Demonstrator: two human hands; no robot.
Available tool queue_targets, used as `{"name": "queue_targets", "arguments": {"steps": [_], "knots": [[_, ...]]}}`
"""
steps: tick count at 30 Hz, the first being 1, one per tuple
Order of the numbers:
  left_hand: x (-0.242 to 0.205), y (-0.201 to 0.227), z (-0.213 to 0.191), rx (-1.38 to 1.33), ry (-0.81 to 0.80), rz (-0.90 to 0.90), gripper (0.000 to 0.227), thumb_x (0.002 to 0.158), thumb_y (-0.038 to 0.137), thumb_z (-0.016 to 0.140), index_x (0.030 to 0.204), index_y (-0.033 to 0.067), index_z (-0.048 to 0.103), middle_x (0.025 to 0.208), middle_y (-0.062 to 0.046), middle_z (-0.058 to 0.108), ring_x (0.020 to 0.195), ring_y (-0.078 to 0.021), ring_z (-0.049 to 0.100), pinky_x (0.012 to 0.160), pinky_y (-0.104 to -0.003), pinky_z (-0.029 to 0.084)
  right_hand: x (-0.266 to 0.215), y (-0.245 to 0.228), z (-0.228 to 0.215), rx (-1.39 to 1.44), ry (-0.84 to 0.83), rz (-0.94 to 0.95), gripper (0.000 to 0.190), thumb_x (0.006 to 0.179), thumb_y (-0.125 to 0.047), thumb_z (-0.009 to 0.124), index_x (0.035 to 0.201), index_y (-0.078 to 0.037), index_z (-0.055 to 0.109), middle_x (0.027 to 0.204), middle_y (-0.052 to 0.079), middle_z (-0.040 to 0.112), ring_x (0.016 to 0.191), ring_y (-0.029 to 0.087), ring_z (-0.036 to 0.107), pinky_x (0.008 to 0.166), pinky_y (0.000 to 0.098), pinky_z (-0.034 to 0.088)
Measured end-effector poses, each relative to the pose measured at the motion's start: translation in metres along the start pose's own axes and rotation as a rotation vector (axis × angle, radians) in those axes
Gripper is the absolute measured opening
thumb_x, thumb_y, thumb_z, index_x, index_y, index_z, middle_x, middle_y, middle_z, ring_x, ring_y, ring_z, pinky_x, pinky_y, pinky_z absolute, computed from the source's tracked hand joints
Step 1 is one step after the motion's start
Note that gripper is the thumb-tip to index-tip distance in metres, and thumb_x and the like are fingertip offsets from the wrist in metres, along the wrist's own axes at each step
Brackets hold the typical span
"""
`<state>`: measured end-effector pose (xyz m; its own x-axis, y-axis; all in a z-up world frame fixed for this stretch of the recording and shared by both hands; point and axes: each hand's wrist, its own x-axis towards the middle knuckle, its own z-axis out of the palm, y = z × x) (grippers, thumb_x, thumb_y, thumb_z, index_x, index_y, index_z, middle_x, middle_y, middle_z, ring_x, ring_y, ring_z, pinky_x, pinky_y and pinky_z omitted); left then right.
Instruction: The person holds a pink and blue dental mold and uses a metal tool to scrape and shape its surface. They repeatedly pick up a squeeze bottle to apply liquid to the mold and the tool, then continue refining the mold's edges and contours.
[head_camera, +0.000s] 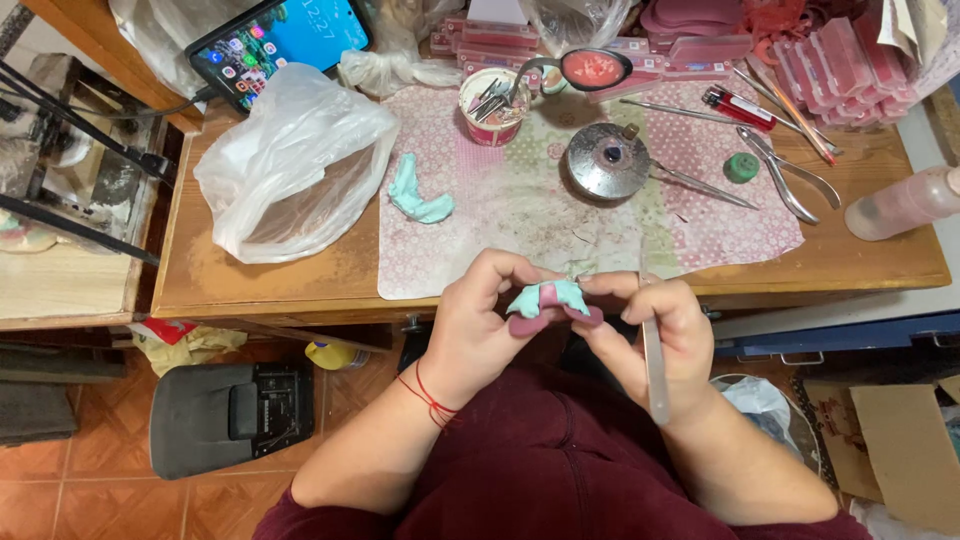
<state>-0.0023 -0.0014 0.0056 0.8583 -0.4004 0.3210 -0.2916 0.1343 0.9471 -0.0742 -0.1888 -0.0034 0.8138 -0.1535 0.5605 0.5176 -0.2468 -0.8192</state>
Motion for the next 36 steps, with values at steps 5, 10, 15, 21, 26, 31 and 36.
{"name": "queue_targets", "arguments": {"steps": [5,10,15,21,26,31,36], "knots": [[0.001,0.009,0.002,0.035,0.027,0.196,0.036,0.082,0.016,0.087,0.106,0.0081,0.062,0.100,-0.006,0.081,0.090,-0.0182,0.079,0.082,-0.030,0.063,0.004,-0.003,0.003,-0.111,0.002,-0.245,0.041,0.071,0.006,0.087,0.082,-0.009,0.050,0.104,0.023,0.075,0.098,0.045,0.075,0.082,0.0520,0.062],[0.004,0.011,0.001,0.055,0.044,0.313,0.026,0.081,0.019,0.087,0.096,0.0093,0.069,0.098,-0.007,0.079,0.090,-0.0256,0.078,0.081,-0.035,0.064,0.005,-0.003,0.003,-0.111,0.017,-0.351,0.039,0.077,0.006,0.084,0.085,-0.011,0.050,0.099,0.021,0.076,0.091,0.044,0.075,0.075,0.0509,0.061],[0.003,0.018,0.001,-0.004,0.030,0.259,0.025,0.082,0.018,0.086,0.097,0.0075,0.070,0.099,-0.009,0.080,0.093,-0.0259,0.078,0.083,-0.037,0.063,0.012,-0.007,-0.001,-0.129,-0.025,-0.348,0.039,0.077,-0.001,0.087,0.086,-0.011,0.050,0.099,0.020,0.077,0.091,0.045,0.075,0.075,0.0537,0.061],[-0.008,0.008,0.004,-0.283,-0.040,0.045,0.029,0.091,0.002,0.071,0.118,0.0004,0.062,0.098,-0.019,0.073,0.090,-0.0310,0.076,0.085,-0.046,0.065,0.018,0.027,-0.088,-0.442,0.232,-0.441,0.033,0.104,-0.026,0.056,0.076,-0.009,0.052,0.095,0.021,0.065,0.091,0.038,0.064,0.088,0.0495,0.046],[-0.002,0.006,-0.001,-0.301,-0.096,-0.079,0.032,0.100,-0.004,0.053,0.132,0.0002,0.055,0.097,-0.015,0.067,0.074,-0.0395,0.082,0.077,-0.042,0.069,0.036,0.045,-0.174,-0.477,0.823,-0.425,0.039,0.107,-0.039,0.067,0.099,-0.012,0.039,0.123,0.027,0.063,0.126,0.034,0.060,0.106,0.0479,0.048],[0.004,0.006,0.003,-0.110,-0.061,-0.208,0.032,0.096,-0.004,0.051,0.126,0.0053,0.053,0.088,-0.022,0.080,0.072,-0.0234,0.082,0.087,-0.030,0.061,0.019,0.112,-0.250,-0.685,0.806,0.087,0.060,0.083,-0.004,0.093,0.104,-0.014,0.038,0.105,0.006,0.051,0.092,0.018,0.049,0.087,0.0327,0.038],[0.005,0.006,0.003,-0.330,-0.063,-0.181,0.021,0.098,0.009,0.062,0.114,0.0003,0.052,0.096,-0.024,0.076,0.067,-0.0326,0.079,0.068,-0.036,0.067,0.016,0.097,-0.232,-0.862,0.762,0.200,0.059,0.086,-0.012,0.096,0.101,-0.015,0.039,0.095,0.002,0.048,0.081,0.018,0.044,0.077,0.0329,0.038]]}}
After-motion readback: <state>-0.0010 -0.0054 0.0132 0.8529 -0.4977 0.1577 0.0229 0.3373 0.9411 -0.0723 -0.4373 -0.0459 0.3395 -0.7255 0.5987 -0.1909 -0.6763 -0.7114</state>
